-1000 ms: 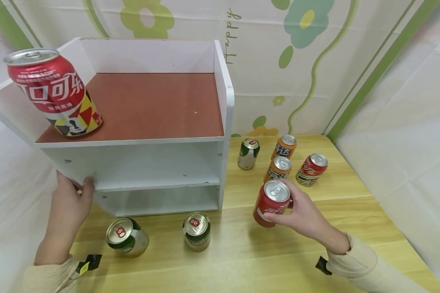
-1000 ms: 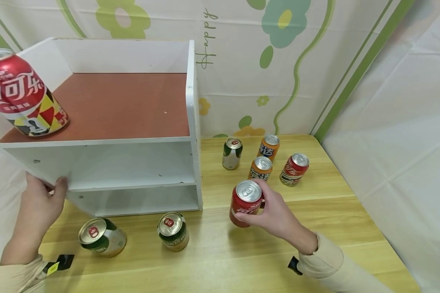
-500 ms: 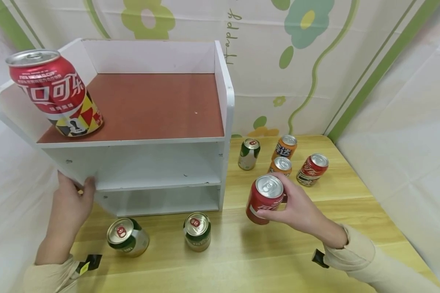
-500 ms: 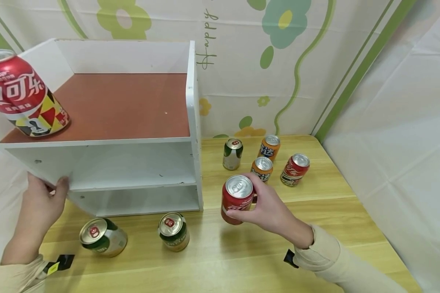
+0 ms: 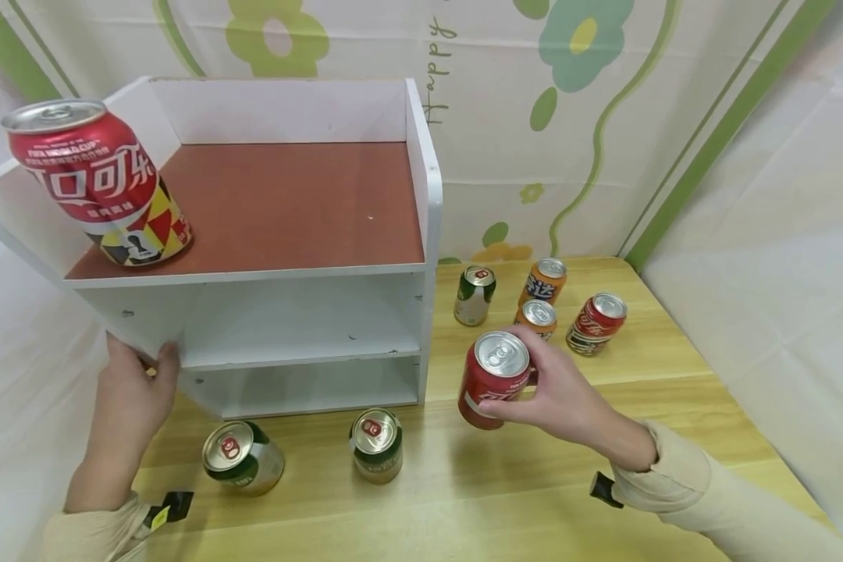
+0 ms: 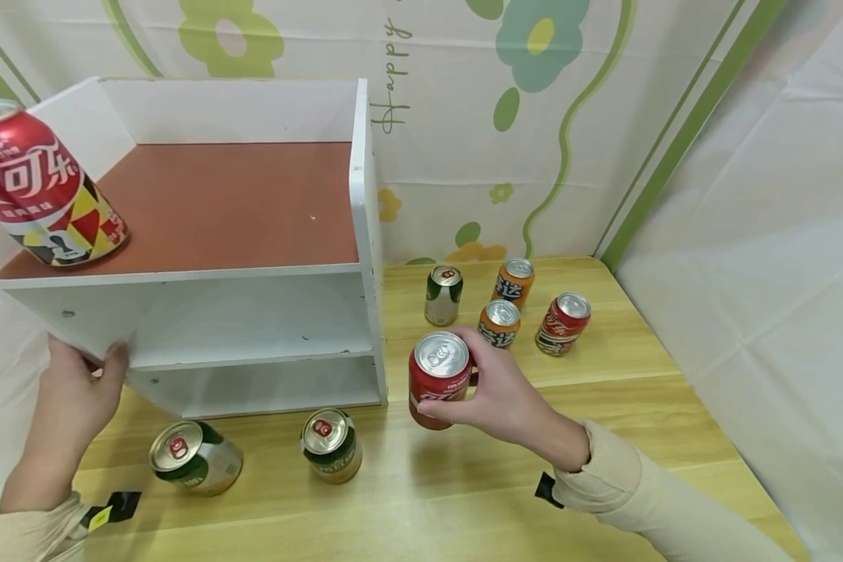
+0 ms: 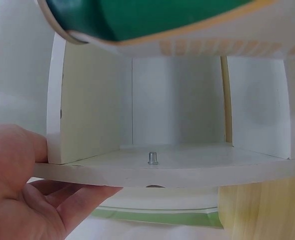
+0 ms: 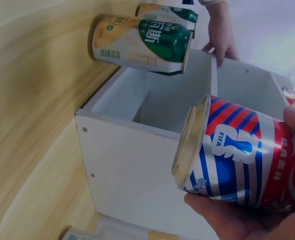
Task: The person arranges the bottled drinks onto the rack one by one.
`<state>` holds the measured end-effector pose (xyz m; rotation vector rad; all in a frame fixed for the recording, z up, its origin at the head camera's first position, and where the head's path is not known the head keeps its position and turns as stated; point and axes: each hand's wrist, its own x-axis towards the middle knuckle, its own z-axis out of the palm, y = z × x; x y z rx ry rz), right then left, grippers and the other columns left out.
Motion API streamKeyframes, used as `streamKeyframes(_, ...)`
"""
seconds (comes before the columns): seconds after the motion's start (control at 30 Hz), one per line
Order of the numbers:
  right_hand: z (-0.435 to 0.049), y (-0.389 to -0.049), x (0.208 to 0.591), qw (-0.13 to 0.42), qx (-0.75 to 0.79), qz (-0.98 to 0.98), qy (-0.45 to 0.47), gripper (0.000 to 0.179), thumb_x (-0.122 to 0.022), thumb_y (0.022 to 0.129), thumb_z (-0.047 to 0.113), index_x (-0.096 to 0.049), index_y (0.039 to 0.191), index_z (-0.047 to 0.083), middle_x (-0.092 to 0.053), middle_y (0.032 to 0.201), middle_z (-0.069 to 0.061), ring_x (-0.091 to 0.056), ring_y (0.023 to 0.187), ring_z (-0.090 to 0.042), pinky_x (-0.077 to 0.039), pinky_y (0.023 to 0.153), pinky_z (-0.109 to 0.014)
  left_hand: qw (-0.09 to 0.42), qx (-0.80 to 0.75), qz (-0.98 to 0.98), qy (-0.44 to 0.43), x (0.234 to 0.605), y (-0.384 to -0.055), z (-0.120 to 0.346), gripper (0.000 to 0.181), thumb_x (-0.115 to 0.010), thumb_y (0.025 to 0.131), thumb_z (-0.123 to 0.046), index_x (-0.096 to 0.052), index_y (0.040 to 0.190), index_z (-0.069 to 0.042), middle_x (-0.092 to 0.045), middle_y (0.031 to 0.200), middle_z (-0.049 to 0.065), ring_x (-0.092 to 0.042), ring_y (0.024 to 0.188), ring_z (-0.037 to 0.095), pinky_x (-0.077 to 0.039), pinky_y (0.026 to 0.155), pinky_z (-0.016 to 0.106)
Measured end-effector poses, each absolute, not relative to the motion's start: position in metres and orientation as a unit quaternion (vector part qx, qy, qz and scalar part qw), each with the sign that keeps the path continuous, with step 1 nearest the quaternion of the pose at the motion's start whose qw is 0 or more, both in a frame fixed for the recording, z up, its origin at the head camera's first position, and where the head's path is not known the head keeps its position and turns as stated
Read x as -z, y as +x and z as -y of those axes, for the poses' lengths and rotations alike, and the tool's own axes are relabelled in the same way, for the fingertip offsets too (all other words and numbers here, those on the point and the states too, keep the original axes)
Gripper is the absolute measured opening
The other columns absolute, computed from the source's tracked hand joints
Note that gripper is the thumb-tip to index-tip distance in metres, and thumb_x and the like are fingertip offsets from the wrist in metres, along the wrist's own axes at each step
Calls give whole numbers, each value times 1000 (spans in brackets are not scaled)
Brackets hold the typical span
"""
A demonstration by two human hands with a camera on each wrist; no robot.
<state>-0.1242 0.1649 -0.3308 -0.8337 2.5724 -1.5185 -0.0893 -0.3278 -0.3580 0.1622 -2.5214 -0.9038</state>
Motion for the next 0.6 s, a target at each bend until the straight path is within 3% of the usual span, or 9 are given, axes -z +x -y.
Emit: streamKeyframes(0.6,-144,-118,311,44,481,-827,-287,72,-94,73,22,-54,132,14,-69,117,3,-67,104,-17,-57,83,-35,223,325,917,65,358,-90,329,52,-47,103,-13,-21,145,3,-55,118,44,-60,101,60,-36,57,9)
